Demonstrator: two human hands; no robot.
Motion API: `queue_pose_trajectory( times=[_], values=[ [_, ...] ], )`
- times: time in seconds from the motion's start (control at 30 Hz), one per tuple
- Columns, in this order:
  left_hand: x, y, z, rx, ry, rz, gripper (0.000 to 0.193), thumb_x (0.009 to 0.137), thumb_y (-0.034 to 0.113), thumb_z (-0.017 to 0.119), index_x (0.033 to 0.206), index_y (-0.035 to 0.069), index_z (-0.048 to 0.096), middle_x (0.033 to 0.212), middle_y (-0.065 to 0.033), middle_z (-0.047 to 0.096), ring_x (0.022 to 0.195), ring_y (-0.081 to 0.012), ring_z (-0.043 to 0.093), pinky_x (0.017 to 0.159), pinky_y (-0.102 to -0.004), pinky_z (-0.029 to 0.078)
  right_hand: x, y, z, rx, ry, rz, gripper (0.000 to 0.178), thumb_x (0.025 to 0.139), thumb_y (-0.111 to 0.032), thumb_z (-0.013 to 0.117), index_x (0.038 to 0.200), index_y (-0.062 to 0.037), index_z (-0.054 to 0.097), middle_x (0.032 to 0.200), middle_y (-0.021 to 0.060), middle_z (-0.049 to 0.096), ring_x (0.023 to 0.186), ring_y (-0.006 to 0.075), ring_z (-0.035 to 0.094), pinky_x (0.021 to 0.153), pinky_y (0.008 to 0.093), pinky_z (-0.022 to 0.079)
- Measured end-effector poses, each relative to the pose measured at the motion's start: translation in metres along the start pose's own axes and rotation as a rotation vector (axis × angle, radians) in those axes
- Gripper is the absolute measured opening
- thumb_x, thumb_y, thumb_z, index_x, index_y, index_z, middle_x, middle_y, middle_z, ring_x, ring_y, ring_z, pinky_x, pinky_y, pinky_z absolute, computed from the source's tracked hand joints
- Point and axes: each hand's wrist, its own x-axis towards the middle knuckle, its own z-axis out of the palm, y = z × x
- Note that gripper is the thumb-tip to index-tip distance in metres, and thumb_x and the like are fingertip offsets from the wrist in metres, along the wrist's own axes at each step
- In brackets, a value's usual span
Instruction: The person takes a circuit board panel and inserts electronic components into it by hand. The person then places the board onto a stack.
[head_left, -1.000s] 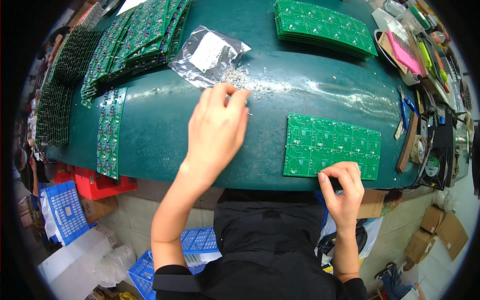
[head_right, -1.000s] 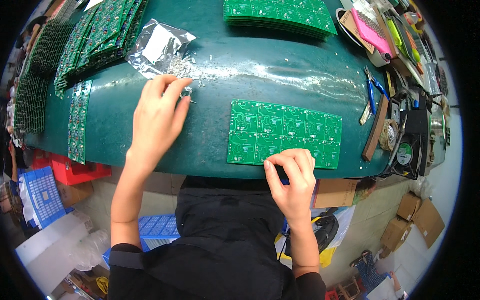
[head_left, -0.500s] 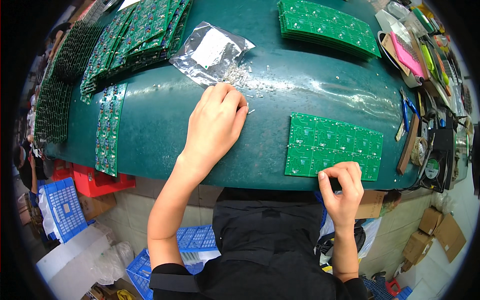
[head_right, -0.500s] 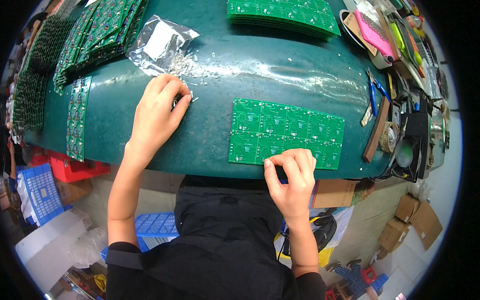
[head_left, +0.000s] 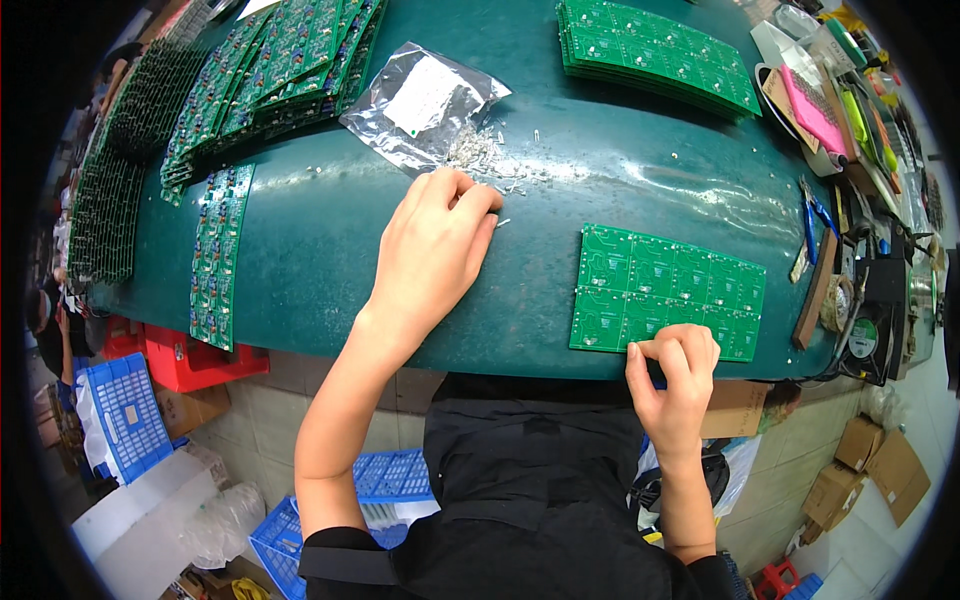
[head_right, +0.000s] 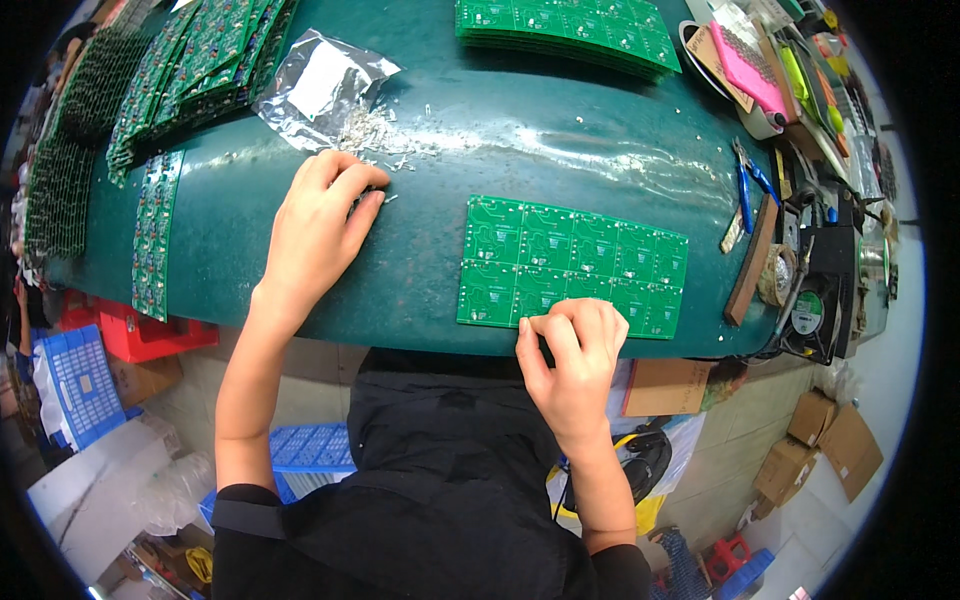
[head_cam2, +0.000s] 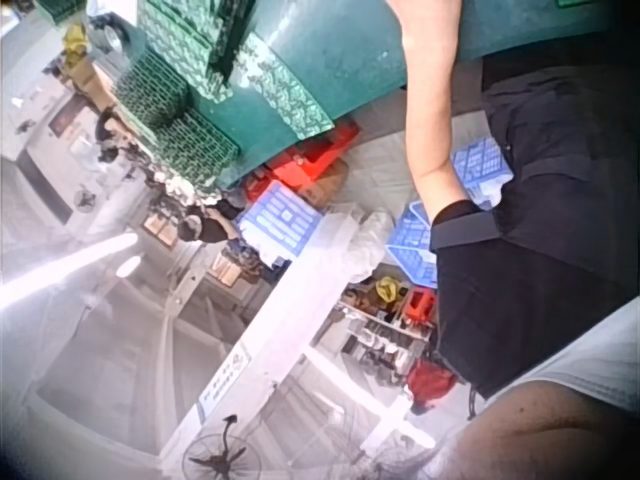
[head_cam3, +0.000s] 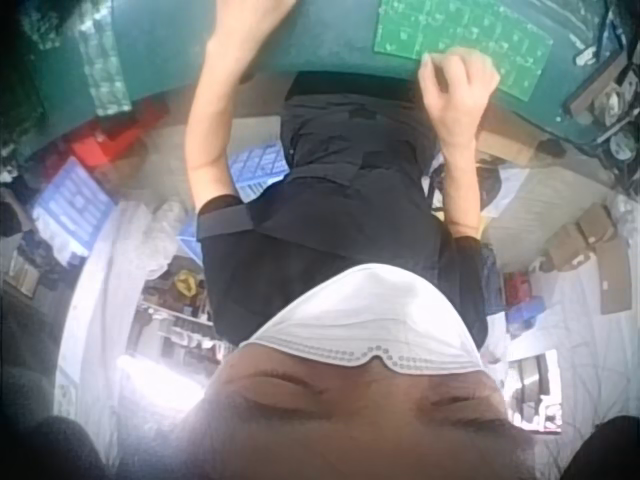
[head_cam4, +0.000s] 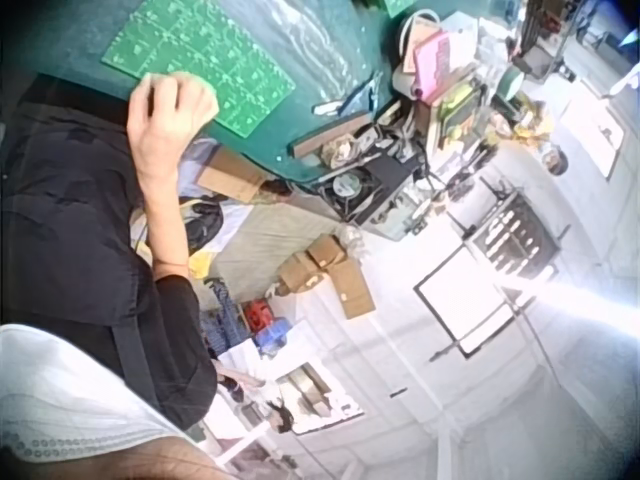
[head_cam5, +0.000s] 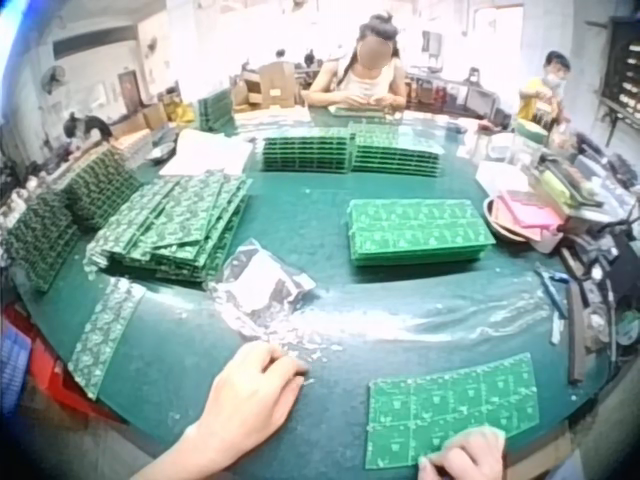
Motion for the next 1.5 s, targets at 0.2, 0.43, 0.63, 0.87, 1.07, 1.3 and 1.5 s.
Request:
queue_pose_trajectory(
  times=[0.2,0.43,0.63,0.87,1.07,1.3,1.5],
  values=[
    [0.001,0.000,-0.005,0.006,-0.058,-0.020,0.009,0.086,0.007,0.068,0.095,0.005,0.066,0.095,-0.0091,0.060,0.096,-0.0287,0.060,0.083,-0.0381,0.050,0.004,-0.001,-0.014,0.130,-0.078,0.091,0.017,0.076,-0.003,0.075,0.090,-0.0081,0.066,0.091,0.0055,0.060,0.087,0.0253,0.057,0.083,0.0375,0.040],
    [0.015,0.004,0.005,-0.091,0.004,0.014,0.013,0.086,0.007,0.068,0.099,0.006,0.067,0.096,-0.0098,0.061,0.097,-0.0297,0.061,0.084,-0.0386,0.050,0.001,0.001,-0.012,0.064,-0.076,0.052,0.020,0.076,-0.001,0.075,0.095,-0.0069,0.067,0.092,0.0060,0.061,0.090,0.0258,0.058,0.084,0.0376,0.041],
    [0.040,0.005,0.028,-0.038,0.004,0.094,0.013,0.085,0.010,0.070,0.097,0.007,0.066,0.098,-0.0089,0.059,0.096,-0.0296,0.059,0.082,-0.0397,0.050,0.005,0.008,-0.024,0.224,-0.084,0.111,0.020,0.078,0.001,0.074,0.097,-0.0041,0.070,0.093,0.0083,0.064,0.088,0.0266,0.061,0.081,0.0364,0.046],
    [0.043,0.036,0.023,-0.109,-0.063,0.059,0.014,0.090,0.010,0.068,0.100,0.004,0.060,0.092,-0.0055,0.060,0.088,-0.0243,0.061,0.078,-0.0364,0.050,0.004,0.010,-0.040,0.327,0.031,0.195,0.018,0.082,0.003,0.072,0.100,-0.0005,0.071,0.093,0.0105,0.065,0.088,0.0229,0.062,0.081,0.0311,0.050],
    [0.008,0.095,0.024,-1.299,-0.687,-0.370,0.025,0.092,0.008,0.073,0.109,0.003,0.056,0.095,0.0008,0.060,0.089,-0.0052,0.060,0.082,-0.0220,0.052,-0.002,0.007,-0.041,0.695,0.091,0.322,0.018,0.083,0.004,0.073,0.100,0.0030,0.069,0.095,0.0101,0.065,0.091,0.0198,0.061,0.083,0.0300,0.049],
    [0.002,0.112,0.031,-1.473,-0.857,-0.411,0.027,0.093,0.011,0.072,0.110,0.002,0.054,0.094,-0.0022,0.062,0.089,-0.0071,0.062,0.081,-0.0230,0.053,-0.011,0.013,-0.049,0.911,-0.010,0.444,0.015,0.082,0.003,0.075,0.095,0.0033,0.068,0.096,0.0105,0.064,0.092,0.0182,0.060,0.084,0.0294,0.048],
    [0.001,0.113,0.026,-1.583,-0.902,-0.499,0.027,0.095,0.007,0.068,0.116,-0.001,0.053,0.098,-0.0088,0.067,0.091,-0.0124,0.066,0.082,-0.0262,0.056,-0.016,0.017,-0.049,0.985,-0.021,0.511,0.011,0.084,0.003,0.073,0.093,0.0037,0.067,0.096,0.0106,0.064,0.092,0.0177,0.060,0.084,0.0297,0.048]
  ],
)
